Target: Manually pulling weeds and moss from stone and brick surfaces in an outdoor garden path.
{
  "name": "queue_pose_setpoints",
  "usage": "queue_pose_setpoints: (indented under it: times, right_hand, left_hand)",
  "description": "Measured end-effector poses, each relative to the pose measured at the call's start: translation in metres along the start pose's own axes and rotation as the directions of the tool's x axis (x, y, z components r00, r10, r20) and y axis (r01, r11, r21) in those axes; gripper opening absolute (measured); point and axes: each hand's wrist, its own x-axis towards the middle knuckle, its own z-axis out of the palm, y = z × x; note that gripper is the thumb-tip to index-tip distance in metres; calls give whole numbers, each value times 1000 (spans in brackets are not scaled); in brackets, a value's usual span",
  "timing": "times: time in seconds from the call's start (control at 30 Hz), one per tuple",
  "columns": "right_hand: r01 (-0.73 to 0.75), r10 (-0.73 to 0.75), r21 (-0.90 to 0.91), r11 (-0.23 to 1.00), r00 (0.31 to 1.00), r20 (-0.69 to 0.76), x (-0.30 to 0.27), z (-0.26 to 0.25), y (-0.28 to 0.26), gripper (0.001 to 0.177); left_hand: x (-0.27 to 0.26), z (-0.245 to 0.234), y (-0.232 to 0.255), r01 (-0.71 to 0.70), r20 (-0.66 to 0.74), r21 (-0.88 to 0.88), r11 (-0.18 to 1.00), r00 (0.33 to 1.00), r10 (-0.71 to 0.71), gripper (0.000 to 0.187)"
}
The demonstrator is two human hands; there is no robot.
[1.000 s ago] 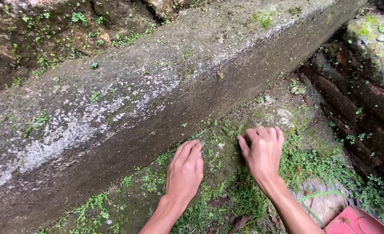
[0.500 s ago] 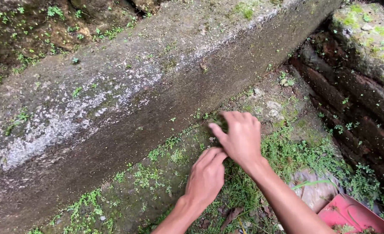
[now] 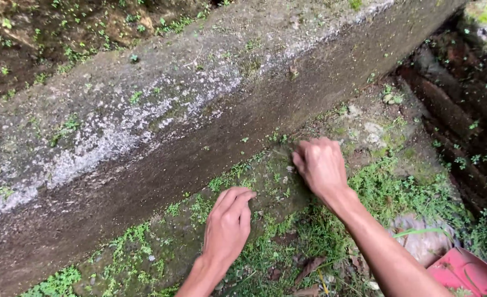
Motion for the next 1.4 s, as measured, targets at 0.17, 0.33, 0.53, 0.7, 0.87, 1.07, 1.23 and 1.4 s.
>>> queue_pose_setpoints:
  times: [0.17, 0.33, 0.53, 0.7, 0.87, 1.07, 1.23, 1.4]
  right_hand:
    - [200, -206, -58, 978, 970, -128, -62, -50, 8, 11]
    - [-110, 99, 31, 993, 964, 246, -93, -94, 16, 24]
    - [-137, 145, 109, 985, 987, -73, -75, -92, 23, 20]
    - [-218, 273, 358, 908, 956, -111, -18, -48, -37, 29]
    - [-121, 175, 182, 976, 931, -320, 9, -3, -49, 28]
    - [-83, 144, 201, 976, 939, -312, 4, 26, -28, 8]
    - [-145, 192, 244, 959, 964, -183, -25, 2, -15, 9]
    - [-108, 135, 120, 987, 961, -240, -58, -34, -14, 22]
  left_hand:
    - [44, 56, 0, -147, -10, 73, 986, 989, 148, 34]
    - [68, 106, 52, -251, -36, 287, 924, 962, 272, 50]
    - [49, 112, 65, -349, 126, -172, 921, 920, 372, 34]
    - [50, 58, 38, -133, -22, -191, 972, 991, 132, 27]
    - [38, 24, 25, -45, -55, -162, 986, 998, 37, 27]
    - [38, 14, 17, -12, -71, -167, 986, 997, 0, 28]
    - [76, 26, 45, 393, 122, -388, 834, 919, -376, 31]
    - [113, 56, 52, 585, 399, -793, 169, 709, -582, 42]
